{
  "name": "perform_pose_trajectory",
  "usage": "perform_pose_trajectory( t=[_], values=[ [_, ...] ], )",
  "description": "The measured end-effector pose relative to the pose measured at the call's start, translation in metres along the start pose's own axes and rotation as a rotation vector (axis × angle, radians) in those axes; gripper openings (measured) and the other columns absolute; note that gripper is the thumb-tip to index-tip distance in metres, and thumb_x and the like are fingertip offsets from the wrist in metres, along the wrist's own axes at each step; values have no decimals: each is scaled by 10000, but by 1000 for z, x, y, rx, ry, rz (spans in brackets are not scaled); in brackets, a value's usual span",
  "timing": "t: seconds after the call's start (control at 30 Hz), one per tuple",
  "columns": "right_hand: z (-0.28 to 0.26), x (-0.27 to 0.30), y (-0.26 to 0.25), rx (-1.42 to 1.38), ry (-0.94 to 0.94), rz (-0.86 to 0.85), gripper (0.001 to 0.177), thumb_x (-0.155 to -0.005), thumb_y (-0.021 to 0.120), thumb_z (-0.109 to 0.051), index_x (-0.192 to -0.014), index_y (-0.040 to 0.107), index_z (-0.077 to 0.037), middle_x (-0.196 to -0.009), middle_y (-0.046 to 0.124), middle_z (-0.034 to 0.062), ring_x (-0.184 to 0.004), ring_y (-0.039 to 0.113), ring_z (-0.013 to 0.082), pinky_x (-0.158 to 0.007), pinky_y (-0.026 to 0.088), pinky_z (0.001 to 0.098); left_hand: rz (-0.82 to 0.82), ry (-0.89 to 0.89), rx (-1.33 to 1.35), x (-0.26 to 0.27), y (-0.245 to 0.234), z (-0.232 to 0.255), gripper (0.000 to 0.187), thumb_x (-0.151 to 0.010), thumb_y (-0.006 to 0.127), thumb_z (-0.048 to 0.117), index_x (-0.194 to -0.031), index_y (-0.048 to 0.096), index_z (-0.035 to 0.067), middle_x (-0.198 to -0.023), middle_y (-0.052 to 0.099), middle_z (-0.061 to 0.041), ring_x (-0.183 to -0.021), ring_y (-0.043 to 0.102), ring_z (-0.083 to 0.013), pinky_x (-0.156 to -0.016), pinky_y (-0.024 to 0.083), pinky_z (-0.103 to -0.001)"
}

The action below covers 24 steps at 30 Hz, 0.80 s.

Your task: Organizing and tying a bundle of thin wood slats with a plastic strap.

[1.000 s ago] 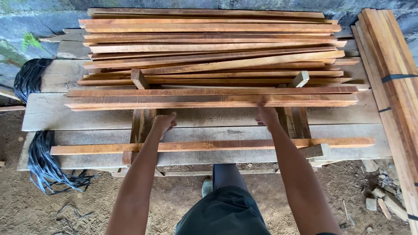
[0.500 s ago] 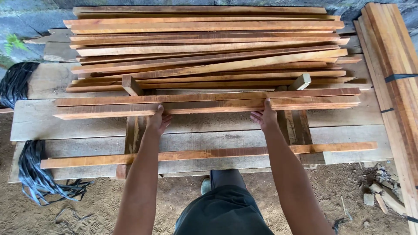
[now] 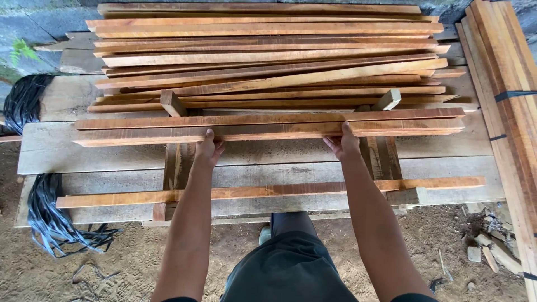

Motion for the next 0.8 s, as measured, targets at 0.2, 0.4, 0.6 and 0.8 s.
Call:
perform_pose_trajectory(
  t=[0.2, 0.4, 0.6, 0.8],
  values=[
    [-2, 13, 3, -10, 3, -7, 721, -1017, 702, -322, -1491, 286, 26, -1222, 585, 356, -1046, 702, 536, -913, 588, 713, -3, -6, -7, -8, -6, -7, 774, -1006, 746, 387, -1500, 252, 54, -1401, 447, -350, -1137, 665, -506, -1047, 455, -722],
    [9, 5, -13, -19, 40, -8, 726, -1014, 705, -328, -1496, 291, 22, -1239, 579, 370, -1091, 669, 569, -940, 550, 730, -5, -4, 14, 8, -17, -10, 813, -1019, 721, 363, -1551, 212, 17, -1369, 446, -386, -1143, 645, -533, -1059, 437, -710],
    [12, 13, -27, 16, 40, -2, 717, -1025, 682, -357, -1496, 290, 16, -1248, 583, 354, -1078, 684, 555, -939, 555, 723, -15, -18, 37, 44, -24, -13, 836, -1007, 731, 388, -1579, 231, 38, -1454, 406, -400, -1289, 535, -569, -1079, 404, -721],
    [15, 14, -31, 54, 80, 2, 672, -1018, 664, -410, -1449, 344, -6, -1213, 591, 313, -1065, 696, 525, -898, 593, 687, -28, -13, 20, 62, -16, -7, 892, -1025, 721, 396, -1607, 149, 35, -1533, 322, -398, -1353, 468, -562, -1121, 352, -720]
  ],
)
Point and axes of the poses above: each hand's wrist, its own x-axis away from the middle knuckle, its own y-axis out of the palm, z = x × y, the point moved 10 cm from there along -x, towards the middle knuckle
